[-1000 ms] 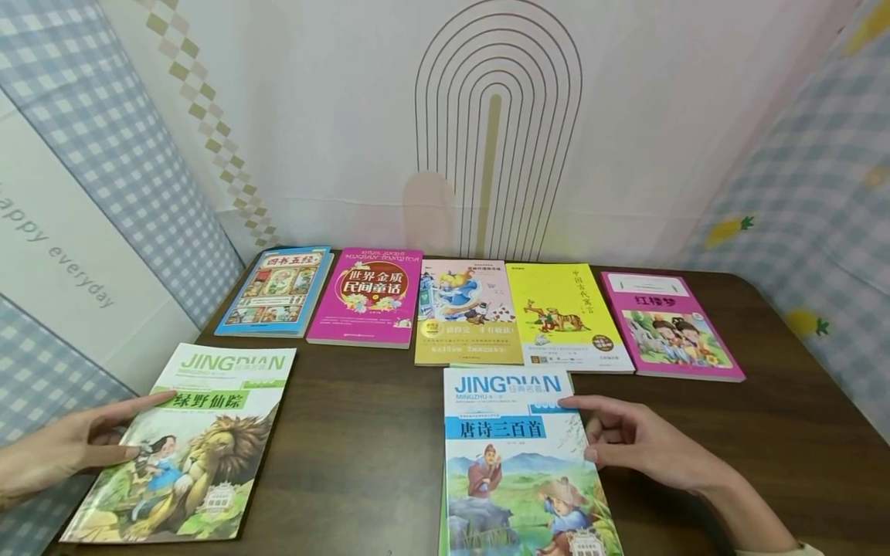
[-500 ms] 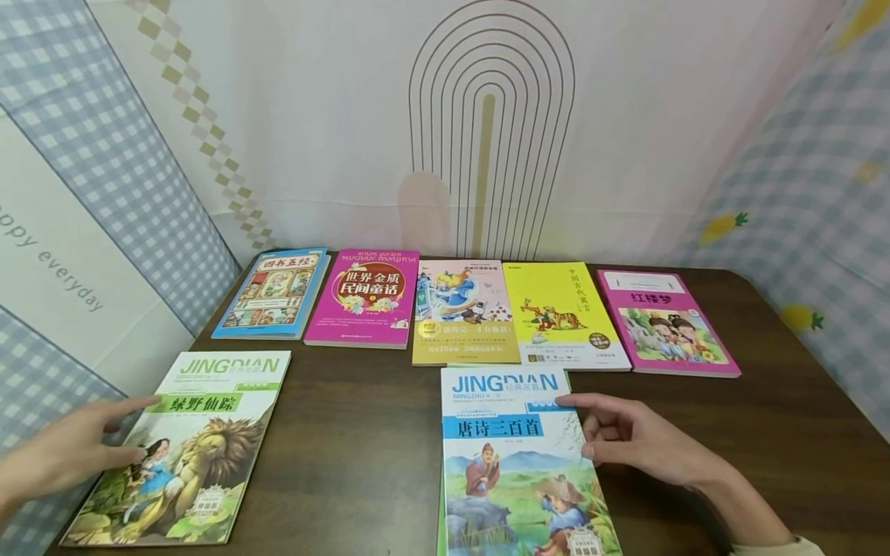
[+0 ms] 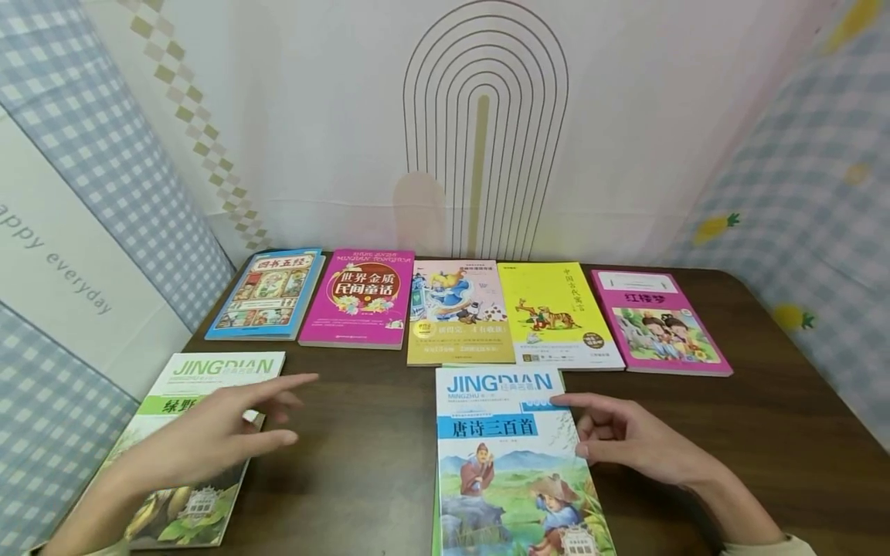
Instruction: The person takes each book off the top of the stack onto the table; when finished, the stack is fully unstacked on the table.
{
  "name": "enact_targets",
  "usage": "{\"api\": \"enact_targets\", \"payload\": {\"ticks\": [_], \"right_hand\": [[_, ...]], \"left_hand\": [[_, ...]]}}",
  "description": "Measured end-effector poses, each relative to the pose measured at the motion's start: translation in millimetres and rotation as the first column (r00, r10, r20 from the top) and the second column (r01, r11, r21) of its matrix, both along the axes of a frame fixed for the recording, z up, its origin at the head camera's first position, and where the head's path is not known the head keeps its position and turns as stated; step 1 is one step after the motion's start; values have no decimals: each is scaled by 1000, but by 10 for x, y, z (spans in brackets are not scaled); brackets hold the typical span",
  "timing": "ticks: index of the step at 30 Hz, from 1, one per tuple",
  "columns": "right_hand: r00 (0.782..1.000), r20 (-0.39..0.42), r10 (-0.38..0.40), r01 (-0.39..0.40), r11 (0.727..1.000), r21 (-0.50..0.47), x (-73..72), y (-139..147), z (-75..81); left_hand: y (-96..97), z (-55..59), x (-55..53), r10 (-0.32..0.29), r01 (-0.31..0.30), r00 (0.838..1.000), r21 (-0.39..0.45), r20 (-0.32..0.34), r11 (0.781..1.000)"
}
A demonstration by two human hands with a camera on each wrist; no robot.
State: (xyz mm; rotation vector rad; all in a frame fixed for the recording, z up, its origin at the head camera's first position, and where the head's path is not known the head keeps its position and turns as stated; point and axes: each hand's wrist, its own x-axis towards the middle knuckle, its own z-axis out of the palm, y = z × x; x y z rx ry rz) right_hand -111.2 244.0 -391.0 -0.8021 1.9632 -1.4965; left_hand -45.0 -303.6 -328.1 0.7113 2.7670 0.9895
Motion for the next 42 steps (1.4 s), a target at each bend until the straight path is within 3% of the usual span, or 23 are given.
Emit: {"api": "enact_targets", "payload": {"ticks": [4, 10, 12, 17, 21, 23, 31, 42], "right_hand": [[1000, -3, -11, 11, 1000, 12, 1, 0, 5], [999, 18, -29, 28, 999, 37, 10, 11, 12], [999, 19, -33, 32, 999, 41, 12, 18, 11], [1000, 8, -30, 29, 999, 28, 15, 25, 1], [1000, 4, -24, 23, 1000, 18, 16, 13, -10], [1000, 2, -25, 25, 1000, 19, 17, 11, -10], [999, 11, -31, 30, 999, 25, 18, 17, -2], [999, 29, 24, -22, 998, -58, -13, 28, -25]], "left_hand": [[409, -23, -22, -90, 77, 991, 128, 97, 989], [921, -170, -88, -200, 139, 961, 292, 193, 946], [1068, -235, -122, -214, 144, 954, 305, 212, 942], [1330, -338, -183, -217, 146, 926, 237, 309, 961], [1453, -407, -212, -218, 142, 896, 216, 386, 966], [1507, -434, -220, -210, 130, 890, 216, 404, 968], [1636, -464, -233, -157, 86, 906, 191, 393, 978], [1538, -467, -224, -163, 51, 873, 246, 460, 968]]}}
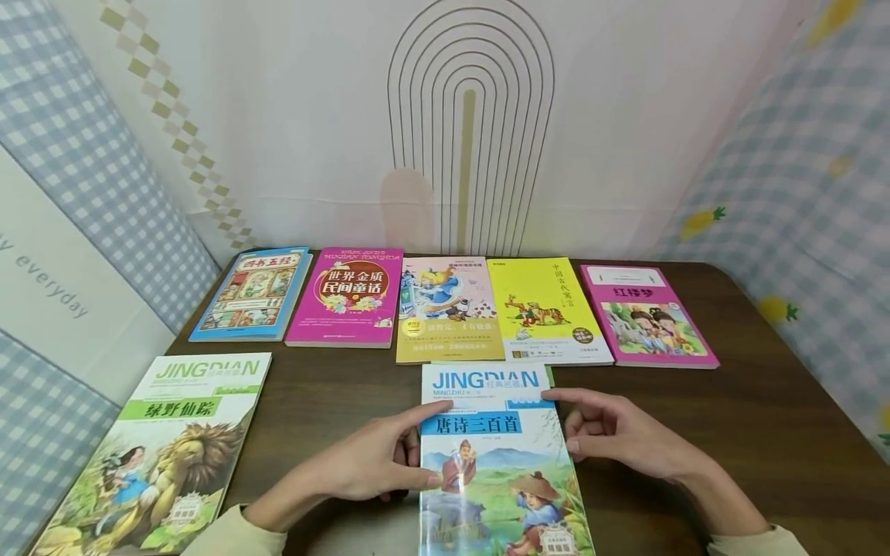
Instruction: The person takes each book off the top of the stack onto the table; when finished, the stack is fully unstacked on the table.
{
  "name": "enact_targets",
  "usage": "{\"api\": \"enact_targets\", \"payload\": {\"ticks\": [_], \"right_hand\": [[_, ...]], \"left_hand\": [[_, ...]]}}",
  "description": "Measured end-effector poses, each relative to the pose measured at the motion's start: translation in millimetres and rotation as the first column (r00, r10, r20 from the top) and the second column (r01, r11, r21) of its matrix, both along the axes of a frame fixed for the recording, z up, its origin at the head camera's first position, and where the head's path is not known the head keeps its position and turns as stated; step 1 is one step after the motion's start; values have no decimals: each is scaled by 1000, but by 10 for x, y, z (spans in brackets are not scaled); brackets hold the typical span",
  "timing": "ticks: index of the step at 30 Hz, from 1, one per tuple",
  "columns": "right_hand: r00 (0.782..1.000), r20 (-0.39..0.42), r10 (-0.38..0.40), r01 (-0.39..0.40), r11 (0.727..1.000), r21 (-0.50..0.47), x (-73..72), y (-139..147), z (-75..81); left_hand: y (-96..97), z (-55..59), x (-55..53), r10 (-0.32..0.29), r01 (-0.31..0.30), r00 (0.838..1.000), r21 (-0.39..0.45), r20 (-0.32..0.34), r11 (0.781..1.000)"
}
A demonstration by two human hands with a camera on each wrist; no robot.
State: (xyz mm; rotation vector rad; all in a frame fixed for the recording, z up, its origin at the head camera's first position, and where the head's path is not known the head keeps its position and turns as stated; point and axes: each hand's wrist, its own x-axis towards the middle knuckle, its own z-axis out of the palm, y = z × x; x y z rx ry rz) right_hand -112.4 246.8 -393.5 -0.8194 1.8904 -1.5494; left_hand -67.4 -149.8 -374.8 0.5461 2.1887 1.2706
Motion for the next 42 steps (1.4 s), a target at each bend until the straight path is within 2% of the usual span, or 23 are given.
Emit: {"api": "enact_targets", "payload": {"ticks": [7, 11, 16, 23, 26, 30, 34, 37, 42], "right_hand": [[1000, 17, -12, 11, 999, 34, -46, -33, 21], [999, 14, -53, 51, 992, 112, -43, -40, 39], [996, 21, -92, 87, 981, 176, -27, -48, 52], [994, 12, -104, 100, 977, 188, -15, -64, 57], [994, 8, -110, 107, 975, 194, -10, -65, 59], [993, 9, -115, 112, 976, 185, 8, -54, 50], [994, 13, -109, 105, 981, 163, 23, -51, 23], [994, 12, -107, 104, 982, 157, 19, -47, 6], [994, 11, -106, 103, 981, 165, 7, -41, 8]], "left_hand": [[-183, -20, 36, 34, -37, 998, 50, 61, 998], [-210, -41, 51, 13, -24, 994, 107, 104, 994], [-202, -71, 52, -15, -18, 988, 210, 154, 978], [-309, -100, 71, -32, -25, 982, 301, 184, 953], [-375, -116, 69, -57, -13, 978, 333, 200, 943], [-384, -136, 33, -116, 15, 959, 366, 257, 931], [-371, -167, 15, -150, 22, 942, 390, 301, 920], [-372, -189, 20, -153, 12, 937, 408, 315, 913], [-381, -188, 45, -118, -16, 944, 401, 308, 916]]}}
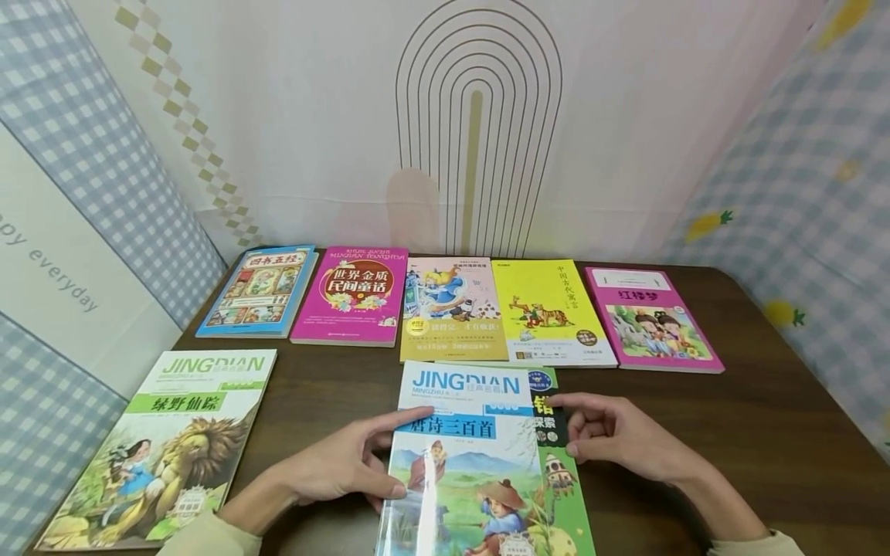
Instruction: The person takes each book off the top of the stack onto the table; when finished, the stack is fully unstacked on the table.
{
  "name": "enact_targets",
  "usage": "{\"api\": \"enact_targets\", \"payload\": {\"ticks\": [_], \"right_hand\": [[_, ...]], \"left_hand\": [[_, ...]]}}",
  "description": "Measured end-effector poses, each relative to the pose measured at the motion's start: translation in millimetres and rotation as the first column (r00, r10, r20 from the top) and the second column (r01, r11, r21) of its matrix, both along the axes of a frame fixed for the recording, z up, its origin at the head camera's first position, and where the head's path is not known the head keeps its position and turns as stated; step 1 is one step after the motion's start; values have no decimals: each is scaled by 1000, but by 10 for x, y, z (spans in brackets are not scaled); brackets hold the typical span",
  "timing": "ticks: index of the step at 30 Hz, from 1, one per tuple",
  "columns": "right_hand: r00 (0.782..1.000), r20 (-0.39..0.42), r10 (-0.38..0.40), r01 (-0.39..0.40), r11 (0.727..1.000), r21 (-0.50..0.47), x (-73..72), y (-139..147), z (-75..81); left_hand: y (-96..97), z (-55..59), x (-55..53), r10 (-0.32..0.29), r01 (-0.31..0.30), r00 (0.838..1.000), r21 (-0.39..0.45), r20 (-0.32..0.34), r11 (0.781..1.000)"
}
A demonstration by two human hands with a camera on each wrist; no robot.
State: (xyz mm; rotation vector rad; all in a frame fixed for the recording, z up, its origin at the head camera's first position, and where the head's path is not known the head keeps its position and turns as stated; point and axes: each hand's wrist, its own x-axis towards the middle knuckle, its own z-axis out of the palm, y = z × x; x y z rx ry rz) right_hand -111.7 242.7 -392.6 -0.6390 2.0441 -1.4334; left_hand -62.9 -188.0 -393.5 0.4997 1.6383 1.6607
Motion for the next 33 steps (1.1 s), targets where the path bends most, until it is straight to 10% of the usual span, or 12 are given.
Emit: {"api": "enact_targets", "payload": {"ticks": [21, 33], "right_hand": [[1000, 4, 5, -5, 1000, -3, -13, -14, 19], [999, 33, -21, 20, 999, 26, 1, -1, 15]], "left_hand": [[-409, 96, 145, 103, -107, 989, -37, -101, 994], [-726, 103, 218, 119, -120, 991, -21, -54, 993]]}}
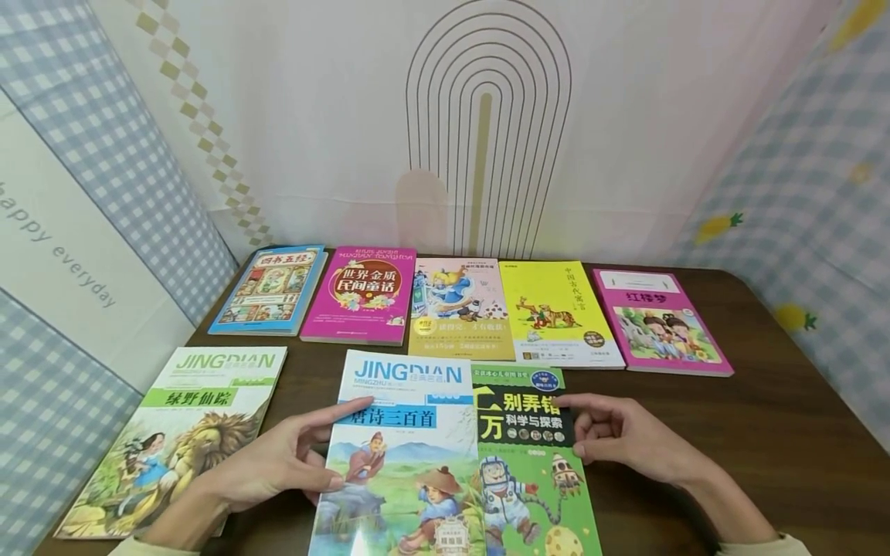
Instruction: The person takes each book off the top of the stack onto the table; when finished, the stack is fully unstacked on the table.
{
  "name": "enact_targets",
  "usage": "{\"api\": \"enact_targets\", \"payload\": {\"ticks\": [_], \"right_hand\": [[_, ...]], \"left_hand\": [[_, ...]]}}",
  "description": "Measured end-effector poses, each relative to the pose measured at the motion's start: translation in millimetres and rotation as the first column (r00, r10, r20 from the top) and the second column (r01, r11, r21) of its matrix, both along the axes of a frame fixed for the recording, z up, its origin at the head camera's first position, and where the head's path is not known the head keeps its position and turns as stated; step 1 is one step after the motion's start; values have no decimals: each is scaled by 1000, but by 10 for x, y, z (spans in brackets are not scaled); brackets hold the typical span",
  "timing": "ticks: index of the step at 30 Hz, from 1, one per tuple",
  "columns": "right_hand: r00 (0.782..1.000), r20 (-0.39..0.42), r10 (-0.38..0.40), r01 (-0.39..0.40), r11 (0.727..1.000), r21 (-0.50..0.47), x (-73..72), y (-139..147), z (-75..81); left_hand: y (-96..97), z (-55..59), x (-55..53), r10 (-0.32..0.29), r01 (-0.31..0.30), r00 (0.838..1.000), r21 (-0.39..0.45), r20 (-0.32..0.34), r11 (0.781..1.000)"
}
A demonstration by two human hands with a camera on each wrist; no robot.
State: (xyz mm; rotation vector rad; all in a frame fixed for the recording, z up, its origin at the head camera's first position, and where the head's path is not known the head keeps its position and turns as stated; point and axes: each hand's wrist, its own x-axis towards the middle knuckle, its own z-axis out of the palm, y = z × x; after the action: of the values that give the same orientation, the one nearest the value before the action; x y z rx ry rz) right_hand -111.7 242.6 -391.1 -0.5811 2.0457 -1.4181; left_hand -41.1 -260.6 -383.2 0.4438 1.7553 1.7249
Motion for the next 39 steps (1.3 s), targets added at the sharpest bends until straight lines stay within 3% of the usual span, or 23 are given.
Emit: {"api": "enact_targets", "payload": {"ticks": [15, 26, 32, 39], "right_hand": [[999, 34, -7, 6, 1000, 15, -6, 8, 6], [1000, 21, -15, 14, 1000, 22, 7, 14, 22], [1000, 19, -8, 8, 1000, 11, -3, 3, 14], [1000, 17, -7, 7, 1000, 12, -8, 4, 3]], "left_hand": [[-536, -100, 38, -66, 57, 996, 145, 60, 988], [-734, -21, 47, -76, 75, 997, 28, 19, 997], [-828, 18, -6, -34, 32, 999, -120, -19, 992], [-860, 38, -106, -52, 39, 996, -175, -71, 984]]}}
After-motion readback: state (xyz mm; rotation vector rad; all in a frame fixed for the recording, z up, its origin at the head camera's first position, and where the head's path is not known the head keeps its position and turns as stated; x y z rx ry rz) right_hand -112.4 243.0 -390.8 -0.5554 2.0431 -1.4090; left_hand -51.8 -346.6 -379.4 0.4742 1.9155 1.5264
